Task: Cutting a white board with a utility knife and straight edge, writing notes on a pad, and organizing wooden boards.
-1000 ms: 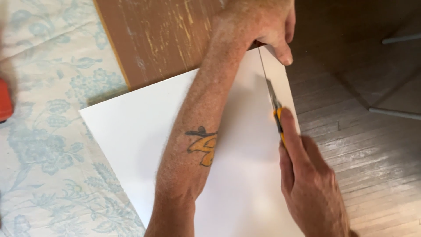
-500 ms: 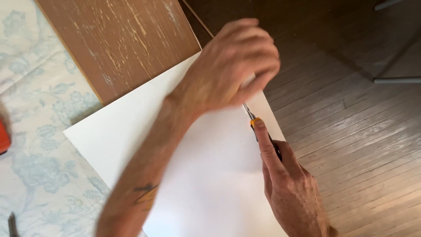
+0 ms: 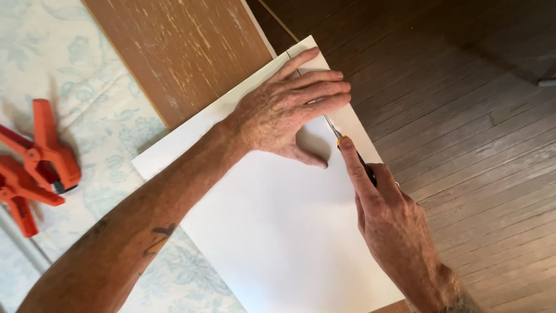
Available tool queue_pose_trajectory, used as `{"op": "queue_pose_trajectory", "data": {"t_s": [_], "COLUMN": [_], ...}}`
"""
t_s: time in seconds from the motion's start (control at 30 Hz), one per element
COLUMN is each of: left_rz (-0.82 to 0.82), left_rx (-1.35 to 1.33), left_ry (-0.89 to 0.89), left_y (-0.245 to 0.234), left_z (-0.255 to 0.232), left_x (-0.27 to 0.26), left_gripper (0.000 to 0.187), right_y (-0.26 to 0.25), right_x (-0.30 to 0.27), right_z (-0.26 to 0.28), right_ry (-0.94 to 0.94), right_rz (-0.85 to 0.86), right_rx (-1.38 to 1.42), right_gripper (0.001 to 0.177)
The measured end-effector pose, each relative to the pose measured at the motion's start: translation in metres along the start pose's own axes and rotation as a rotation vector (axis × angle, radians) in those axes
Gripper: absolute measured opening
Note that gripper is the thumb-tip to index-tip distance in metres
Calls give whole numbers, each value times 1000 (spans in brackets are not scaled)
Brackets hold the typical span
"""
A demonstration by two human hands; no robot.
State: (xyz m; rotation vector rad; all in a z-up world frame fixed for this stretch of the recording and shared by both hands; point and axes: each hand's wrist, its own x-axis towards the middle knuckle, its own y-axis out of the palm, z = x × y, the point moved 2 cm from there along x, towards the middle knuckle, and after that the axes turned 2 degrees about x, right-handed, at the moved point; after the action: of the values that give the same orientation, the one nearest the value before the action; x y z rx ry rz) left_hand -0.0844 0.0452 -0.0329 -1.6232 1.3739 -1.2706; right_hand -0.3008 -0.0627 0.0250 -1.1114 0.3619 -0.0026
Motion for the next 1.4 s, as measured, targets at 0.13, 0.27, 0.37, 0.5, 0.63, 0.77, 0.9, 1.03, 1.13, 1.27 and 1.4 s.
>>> {"op": "queue_pose_trajectory", "data": {"t_s": [0.13,0.27,0.37,0.5,0.63,0.77,0.9,1.03,1.13,1.27,1.4], "left_rz": [-31,-11,-25,-8,-31,-57,-64,-65,9,267,167], "left_rx": [-13,7,19,43,43,-2,56,126,132,-134,-33], "left_ry": [35,41,50,57,74,102,102,115,114,135,236], "left_y": [7,5,3,5,1,-3,-6,-8,2,44,49], "left_z": [3,3,2,5,4,1,-1,-2,-7,-91,-111], "left_x": [-1,0,1,-1,1,2,5,5,0,19,27], "left_gripper": [105,105,103,103,96,95,90,88,85,98,106], "right_y": [3,6,7,9,13,14,17,26,23,25,24], "right_x": [-12,-39,-62,-88,-119,-147,-170,-191,-187,-192,-189], "right_z": [-6,-17,-25,-36,-48,-58,-67,-76,-70,-71,-71], "right_ry": [23,15,30,113,110,160,165,213,192,181,113], "right_rz": [10,-7,-9,85,103,162,225,291,301,299,164], "right_rx": [44,13,16,48,33,35,49,88,135,155,49], "right_gripper": [71,70,70,72,77,79,82,82,83,88,91]}}
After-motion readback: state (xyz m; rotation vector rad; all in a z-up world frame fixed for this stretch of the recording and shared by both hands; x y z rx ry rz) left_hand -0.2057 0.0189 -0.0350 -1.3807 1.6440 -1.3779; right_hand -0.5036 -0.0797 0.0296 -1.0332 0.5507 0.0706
